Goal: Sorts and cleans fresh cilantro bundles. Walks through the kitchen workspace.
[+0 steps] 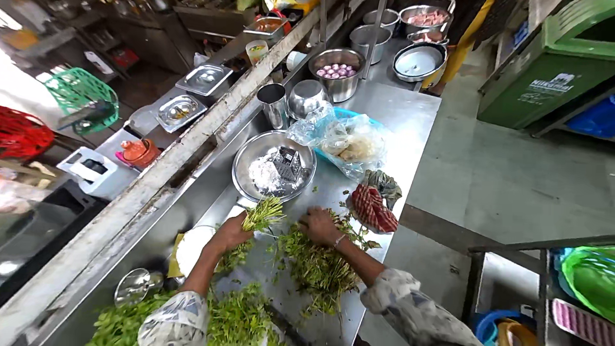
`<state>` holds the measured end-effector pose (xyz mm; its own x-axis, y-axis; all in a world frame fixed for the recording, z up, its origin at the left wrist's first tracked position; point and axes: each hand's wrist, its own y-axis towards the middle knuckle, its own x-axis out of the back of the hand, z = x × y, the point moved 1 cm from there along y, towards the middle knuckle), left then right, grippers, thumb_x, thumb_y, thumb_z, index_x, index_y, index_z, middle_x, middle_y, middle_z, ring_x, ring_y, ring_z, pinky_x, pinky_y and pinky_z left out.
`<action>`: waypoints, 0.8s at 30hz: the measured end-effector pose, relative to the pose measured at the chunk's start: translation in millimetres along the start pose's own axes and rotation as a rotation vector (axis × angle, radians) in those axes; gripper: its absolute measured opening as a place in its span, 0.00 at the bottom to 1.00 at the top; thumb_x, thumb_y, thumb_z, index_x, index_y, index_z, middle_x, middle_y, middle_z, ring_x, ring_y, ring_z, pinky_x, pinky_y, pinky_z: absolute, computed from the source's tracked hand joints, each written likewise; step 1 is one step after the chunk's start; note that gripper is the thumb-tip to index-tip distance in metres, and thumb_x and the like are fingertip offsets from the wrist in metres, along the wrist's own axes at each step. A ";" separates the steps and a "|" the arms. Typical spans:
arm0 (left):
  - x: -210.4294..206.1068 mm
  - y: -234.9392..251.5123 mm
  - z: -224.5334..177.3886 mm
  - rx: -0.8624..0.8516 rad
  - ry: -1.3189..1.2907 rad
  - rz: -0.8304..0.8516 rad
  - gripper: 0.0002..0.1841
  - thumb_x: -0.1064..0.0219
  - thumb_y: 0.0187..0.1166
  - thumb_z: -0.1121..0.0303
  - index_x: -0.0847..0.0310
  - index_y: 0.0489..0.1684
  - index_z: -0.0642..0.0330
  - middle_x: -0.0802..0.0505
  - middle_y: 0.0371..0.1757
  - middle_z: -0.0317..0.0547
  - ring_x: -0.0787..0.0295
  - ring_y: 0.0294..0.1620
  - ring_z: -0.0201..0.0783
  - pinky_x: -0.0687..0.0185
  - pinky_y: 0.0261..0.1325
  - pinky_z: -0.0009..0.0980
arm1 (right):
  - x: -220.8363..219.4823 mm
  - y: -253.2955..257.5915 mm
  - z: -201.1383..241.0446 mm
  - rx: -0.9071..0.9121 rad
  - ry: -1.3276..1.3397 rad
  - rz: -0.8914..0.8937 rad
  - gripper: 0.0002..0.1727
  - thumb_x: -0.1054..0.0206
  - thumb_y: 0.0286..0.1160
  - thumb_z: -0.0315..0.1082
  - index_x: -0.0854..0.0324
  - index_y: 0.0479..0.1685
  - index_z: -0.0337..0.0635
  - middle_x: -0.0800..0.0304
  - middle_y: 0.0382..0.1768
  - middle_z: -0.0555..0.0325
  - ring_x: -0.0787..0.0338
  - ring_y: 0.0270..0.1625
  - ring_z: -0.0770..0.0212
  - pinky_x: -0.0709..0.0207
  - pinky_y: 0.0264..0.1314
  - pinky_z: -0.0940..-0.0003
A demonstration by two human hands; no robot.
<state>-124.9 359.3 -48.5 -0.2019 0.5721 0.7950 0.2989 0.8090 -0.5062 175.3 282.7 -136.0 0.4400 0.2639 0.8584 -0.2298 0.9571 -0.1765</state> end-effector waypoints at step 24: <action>-125.4 -46.3 -32.7 -0.110 -0.215 -0.242 0.16 0.37 0.85 0.58 0.10 0.61 0.52 0.08 0.62 0.48 0.12 0.66 0.47 0.19 0.74 0.49 | 84.4 -74.3 -73.0 -0.496 -0.003 -0.598 0.40 0.20 0.63 0.57 0.21 0.78 0.51 0.22 0.75 0.42 0.23 0.75 0.35 0.25 0.67 0.32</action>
<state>-82.9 245.7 -113.9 -0.4676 0.3899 0.7933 0.3146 0.9121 -0.2628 292.8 242.6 -85.6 0.3637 -0.3141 0.8769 0.4621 0.8783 0.1229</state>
